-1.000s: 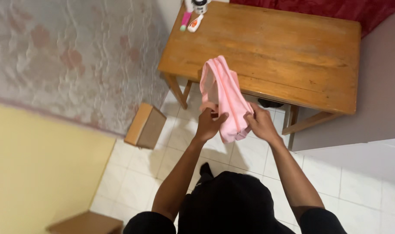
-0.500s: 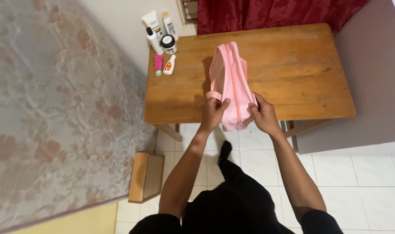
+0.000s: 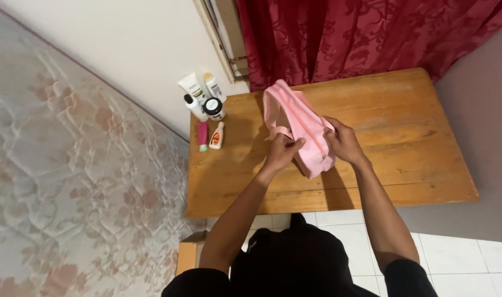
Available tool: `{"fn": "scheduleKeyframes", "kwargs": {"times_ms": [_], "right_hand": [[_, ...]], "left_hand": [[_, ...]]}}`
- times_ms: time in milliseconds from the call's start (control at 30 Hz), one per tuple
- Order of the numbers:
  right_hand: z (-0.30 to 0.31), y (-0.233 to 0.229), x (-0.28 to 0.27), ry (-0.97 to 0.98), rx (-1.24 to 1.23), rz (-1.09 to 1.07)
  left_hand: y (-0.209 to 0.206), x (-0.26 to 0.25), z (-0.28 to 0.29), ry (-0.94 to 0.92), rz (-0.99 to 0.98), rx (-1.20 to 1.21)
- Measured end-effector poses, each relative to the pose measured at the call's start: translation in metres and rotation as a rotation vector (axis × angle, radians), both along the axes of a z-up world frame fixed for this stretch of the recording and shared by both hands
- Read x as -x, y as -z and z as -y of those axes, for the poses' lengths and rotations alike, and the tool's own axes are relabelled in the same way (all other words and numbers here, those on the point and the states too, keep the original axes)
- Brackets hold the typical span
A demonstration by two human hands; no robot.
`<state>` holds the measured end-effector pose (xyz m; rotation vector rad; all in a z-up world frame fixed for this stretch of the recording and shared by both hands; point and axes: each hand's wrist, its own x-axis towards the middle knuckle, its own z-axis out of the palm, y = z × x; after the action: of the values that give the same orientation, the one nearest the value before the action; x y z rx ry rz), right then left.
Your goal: The person removes a pink toiletry bag from a suitcase, places it on a wooden table, and then places several toiletries into the bag. The person then zips the bag closed and picks it up.
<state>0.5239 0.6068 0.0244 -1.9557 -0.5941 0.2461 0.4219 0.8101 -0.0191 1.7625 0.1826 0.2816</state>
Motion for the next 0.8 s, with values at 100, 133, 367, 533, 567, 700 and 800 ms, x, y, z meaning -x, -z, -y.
{"fn": "scheduleKeyframes", "kwargs": {"times_ms": [100, 133, 367, 533, 567, 700, 800], "right_hand": [[-0.001, -0.001, -0.028, -0.04, -0.003, 0.078], [0.003, 0.001, -0.039, -0.008, 0.042, -0.03], [0.018, 0.034, -0.098, 0.046, -0.06, 0.342], [0.008, 0.045, -0.115, 0.031, -0.156, 0.132], [0.004, 0.044, -0.12, 0.042, -0.152, 0.097], [-0.007, 0.038, -0.126, 0.09, -0.125, 0.061], [-0.013, 0.034, -0.116, 0.124, -0.181, 0.071]], "left_hand": [[-0.02, -0.001, -0.003, 0.226, -0.213, -0.013], [-0.027, 0.001, -0.01, 0.338, -0.366, -0.041], [-0.069, -0.034, -0.08, 0.271, -0.152, -0.424], [-0.081, -0.06, -0.1, 0.104, 0.238, -0.789], [-0.082, -0.064, -0.102, 0.074, 0.223, -0.843], [-0.084, -0.079, -0.11, 0.045, 0.159, -0.999], [-0.075, -0.081, -0.117, 0.13, 0.185, -1.016]]}}
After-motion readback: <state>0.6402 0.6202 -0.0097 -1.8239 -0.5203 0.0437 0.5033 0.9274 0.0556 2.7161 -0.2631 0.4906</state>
